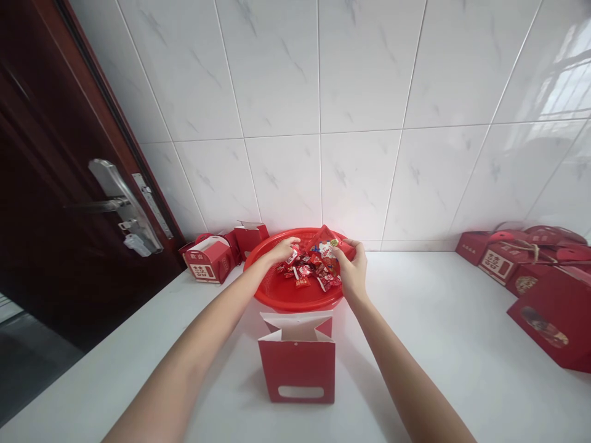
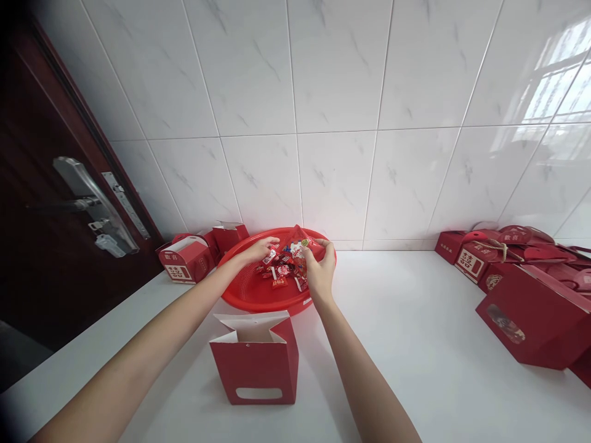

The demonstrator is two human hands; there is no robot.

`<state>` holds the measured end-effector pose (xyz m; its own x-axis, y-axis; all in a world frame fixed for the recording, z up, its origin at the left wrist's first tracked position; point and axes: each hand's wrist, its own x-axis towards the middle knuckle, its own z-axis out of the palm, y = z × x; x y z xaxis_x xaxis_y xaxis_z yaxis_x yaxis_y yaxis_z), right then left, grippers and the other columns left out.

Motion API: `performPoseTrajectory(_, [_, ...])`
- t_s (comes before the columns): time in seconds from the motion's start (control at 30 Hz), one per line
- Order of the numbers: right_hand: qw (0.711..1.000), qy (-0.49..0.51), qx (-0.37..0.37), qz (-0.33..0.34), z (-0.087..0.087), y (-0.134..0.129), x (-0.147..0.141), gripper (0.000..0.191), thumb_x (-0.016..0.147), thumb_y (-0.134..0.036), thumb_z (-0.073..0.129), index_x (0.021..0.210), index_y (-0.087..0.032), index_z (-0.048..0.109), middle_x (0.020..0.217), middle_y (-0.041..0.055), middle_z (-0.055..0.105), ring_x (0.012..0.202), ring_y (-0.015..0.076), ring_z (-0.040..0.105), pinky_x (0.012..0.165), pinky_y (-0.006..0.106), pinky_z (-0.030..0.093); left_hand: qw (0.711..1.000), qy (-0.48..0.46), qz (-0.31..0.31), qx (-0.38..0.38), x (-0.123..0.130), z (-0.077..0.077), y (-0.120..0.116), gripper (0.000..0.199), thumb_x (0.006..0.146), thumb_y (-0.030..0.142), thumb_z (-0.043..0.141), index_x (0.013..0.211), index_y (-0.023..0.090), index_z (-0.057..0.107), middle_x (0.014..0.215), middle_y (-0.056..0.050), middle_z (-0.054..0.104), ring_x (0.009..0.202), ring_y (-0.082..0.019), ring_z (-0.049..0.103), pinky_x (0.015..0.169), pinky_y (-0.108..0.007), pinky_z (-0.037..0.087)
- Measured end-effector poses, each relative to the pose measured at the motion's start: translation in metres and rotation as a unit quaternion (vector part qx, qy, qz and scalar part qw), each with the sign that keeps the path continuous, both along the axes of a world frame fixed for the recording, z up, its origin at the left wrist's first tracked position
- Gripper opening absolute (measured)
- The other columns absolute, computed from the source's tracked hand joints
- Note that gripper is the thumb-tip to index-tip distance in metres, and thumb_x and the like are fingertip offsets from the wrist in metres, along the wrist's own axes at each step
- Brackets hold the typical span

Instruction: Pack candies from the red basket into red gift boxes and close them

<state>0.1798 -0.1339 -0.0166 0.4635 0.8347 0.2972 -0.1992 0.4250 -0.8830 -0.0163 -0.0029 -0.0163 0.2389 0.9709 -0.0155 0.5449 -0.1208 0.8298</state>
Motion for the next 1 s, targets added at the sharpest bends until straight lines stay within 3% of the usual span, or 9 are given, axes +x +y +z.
performPoseTrajectory(0.3, [1.0, -0.008, -0.009, -0.006, 0.003, -0.002, 0.0, 0.034, 0.071, -0.038, 0.075, 0.098, -0.023, 0.06, 0.098, 0.0037, 0.069, 0.097, 0.0251, 0.064, 0.081, 0.038, 0.054, 0.999, -0.024, -0.038, -0.012, 0.0, -0.001, -0.001, 0.035, 0.099, 0.033, 0.064, 0.128, 0.016, 0.061, 0.124, -0.01, 0.065, 0.102, -0.023, 0.067, 0.086, -0.042, 0.06])
performPoseTrajectory(0.53, [1.0, -0.02, -0.012, -0.012, 0.004, -0.004, 0.0, 0.033, 0.071, -0.038, 0.074, 0.097, -0.023, 0.06, 0.094, 0.003, 0.069, 0.091, 0.0252, 0.064, 0.08, 0.04, 0.053, 0.999, -0.034, -0.033, 0.004, 0.0, 0.001, -0.004, 0.035, 0.098, 0.032, 0.065, 0.129, 0.016, 0.06, 0.126, -0.01, 0.064, 0.105, -0.023, 0.067, 0.087, -0.043, 0.06])
performPoseTrajectory(0.77, [0.999, -0.03, 0.005, -0.019, 0.0, -0.003, 0.001, 0.033, 0.072, -0.039, 0.074, 0.098, -0.023, 0.061, 0.097, 0.0038, 0.069, 0.099, 0.0257, 0.063, 0.083, 0.039, 0.053, 1.0, -0.002, -0.026, 0.003, -0.001, 0.005, -0.009, 0.035, 0.099, 0.033, 0.064, 0.128, 0.016, 0.06, 0.121, -0.01, 0.065, 0.099, -0.022, 0.068, 0.083, -0.041, 0.061])
performPoseTrajectory(1.0, [0.999, -0.043, 0.004, -0.024, 0.001, -0.005, 0.001, 0.036, 0.071, -0.039, 0.076, 0.1, -0.024, 0.06, 0.104, 0.0049, 0.068, 0.104, 0.0266, 0.061, 0.085, 0.039, 0.052, 0.997, 0.068, 0.001, 0.03, 0.0, 0.006, -0.011, 0.036, 0.099, 0.034, 0.064, 0.13, 0.016, 0.06, 0.128, -0.011, 0.063, 0.107, -0.024, 0.066, 0.09, -0.045, 0.059])
